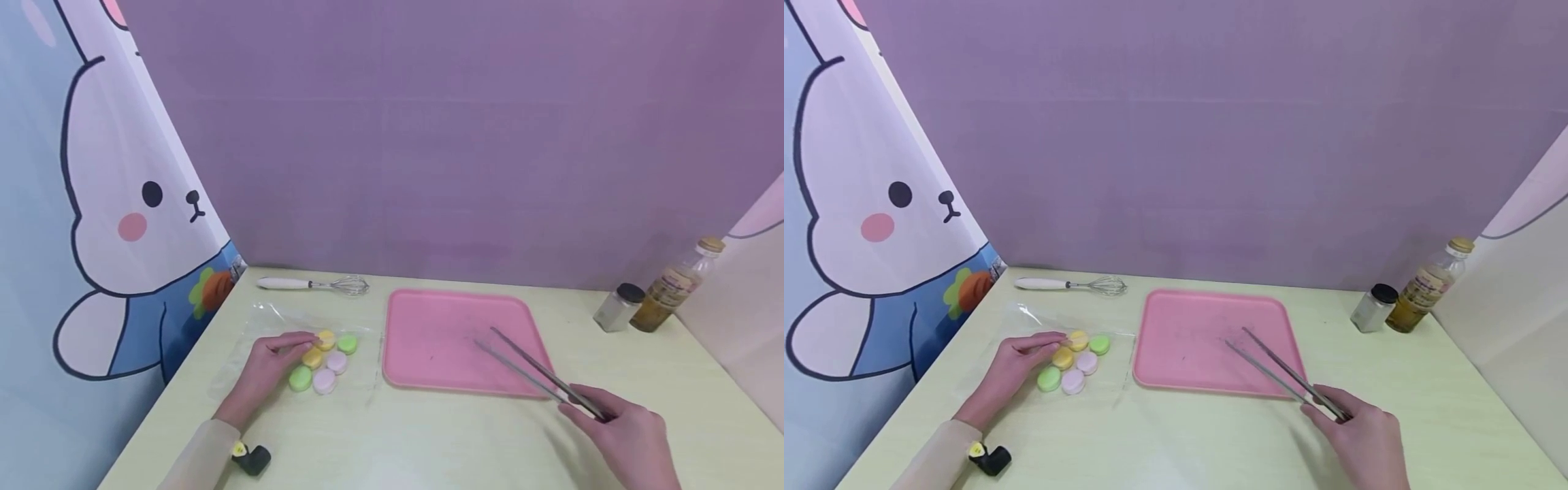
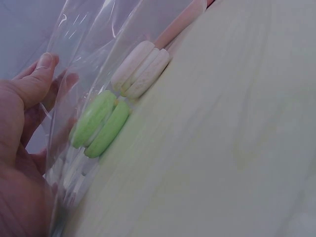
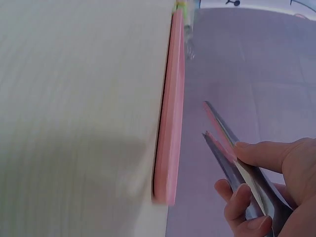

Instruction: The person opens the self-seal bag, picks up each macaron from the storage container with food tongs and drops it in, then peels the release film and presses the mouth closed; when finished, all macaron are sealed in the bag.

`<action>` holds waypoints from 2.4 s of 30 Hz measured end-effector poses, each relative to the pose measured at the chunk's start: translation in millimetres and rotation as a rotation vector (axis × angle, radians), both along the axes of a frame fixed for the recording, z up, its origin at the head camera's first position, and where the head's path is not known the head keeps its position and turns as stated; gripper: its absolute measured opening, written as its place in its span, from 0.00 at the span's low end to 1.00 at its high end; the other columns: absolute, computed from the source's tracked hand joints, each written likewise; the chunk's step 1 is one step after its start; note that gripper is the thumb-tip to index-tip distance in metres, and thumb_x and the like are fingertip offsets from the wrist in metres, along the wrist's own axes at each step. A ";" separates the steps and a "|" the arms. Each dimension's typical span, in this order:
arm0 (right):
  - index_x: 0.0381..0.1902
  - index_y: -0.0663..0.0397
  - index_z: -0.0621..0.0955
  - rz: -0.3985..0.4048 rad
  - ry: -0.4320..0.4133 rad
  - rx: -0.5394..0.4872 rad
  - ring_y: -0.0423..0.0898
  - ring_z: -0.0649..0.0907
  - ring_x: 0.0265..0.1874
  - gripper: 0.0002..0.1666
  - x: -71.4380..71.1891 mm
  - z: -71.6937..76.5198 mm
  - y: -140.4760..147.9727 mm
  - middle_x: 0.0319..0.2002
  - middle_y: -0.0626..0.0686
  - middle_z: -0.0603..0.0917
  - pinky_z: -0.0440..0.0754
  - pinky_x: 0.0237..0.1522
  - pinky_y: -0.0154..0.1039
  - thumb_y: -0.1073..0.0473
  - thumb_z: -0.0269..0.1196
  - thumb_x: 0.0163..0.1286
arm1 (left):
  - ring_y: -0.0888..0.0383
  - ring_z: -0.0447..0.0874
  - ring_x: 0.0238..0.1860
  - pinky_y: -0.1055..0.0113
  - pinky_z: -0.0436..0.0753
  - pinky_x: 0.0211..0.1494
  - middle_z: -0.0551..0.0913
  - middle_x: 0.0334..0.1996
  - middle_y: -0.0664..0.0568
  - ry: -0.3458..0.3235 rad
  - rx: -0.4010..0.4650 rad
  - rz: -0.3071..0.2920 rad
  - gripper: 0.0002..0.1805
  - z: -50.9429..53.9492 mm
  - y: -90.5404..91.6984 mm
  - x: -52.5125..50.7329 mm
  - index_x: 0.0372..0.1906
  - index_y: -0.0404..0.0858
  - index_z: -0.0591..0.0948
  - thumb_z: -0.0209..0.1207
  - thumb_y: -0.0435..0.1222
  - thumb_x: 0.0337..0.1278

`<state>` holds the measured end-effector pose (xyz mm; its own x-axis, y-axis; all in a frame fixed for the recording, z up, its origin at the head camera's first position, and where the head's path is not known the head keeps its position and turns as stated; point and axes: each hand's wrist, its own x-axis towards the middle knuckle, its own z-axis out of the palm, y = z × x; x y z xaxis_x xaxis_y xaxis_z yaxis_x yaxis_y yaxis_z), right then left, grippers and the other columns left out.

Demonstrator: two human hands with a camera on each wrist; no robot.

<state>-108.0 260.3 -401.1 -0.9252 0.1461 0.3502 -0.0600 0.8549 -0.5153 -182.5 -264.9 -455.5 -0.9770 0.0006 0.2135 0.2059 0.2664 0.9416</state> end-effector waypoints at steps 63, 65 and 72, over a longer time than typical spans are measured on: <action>0.51 0.70 0.81 0.103 -0.179 0.336 0.70 0.83 0.37 0.21 -43.2 -30.4 138.6 0.40 0.72 0.84 0.80 0.29 0.64 0.60 0.70 0.66 | 0.62 0.81 0.58 0.75 0.75 0.63 0.88 0.49 0.51 0.030 -0.005 -0.007 0.11 -2.3 -0.3 0.1 0.47 0.38 0.90 0.67 0.37 0.64; 0.51 0.72 0.81 0.102 -0.204 0.339 0.68 0.83 0.36 0.21 -43.9 -30.3 138.8 0.39 0.72 0.83 0.80 0.28 0.63 0.61 0.69 0.66 | 0.61 0.81 0.58 0.75 0.75 0.63 0.88 0.50 0.50 0.029 -0.006 -0.008 0.11 -2.4 -0.2 -0.1 0.47 0.38 0.90 0.67 0.37 0.64; 0.50 0.73 0.81 0.110 -0.231 0.319 0.69 0.84 0.37 0.21 -44.1 -31.9 139.5 0.39 0.72 0.84 0.81 0.30 0.63 0.62 0.69 0.65 | 0.51 0.80 0.62 0.76 0.75 0.63 0.87 0.51 0.48 0.002 -0.003 0.000 0.13 -0.9 1.1 0.0 0.50 0.37 0.88 0.67 0.38 0.64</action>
<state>-152.1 399.9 -433.1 -0.9889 -0.0407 0.1426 -0.0738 0.9690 -0.2356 -182.5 -263.8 -456.4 -0.9766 0.0008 0.2150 0.2073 0.2690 0.9406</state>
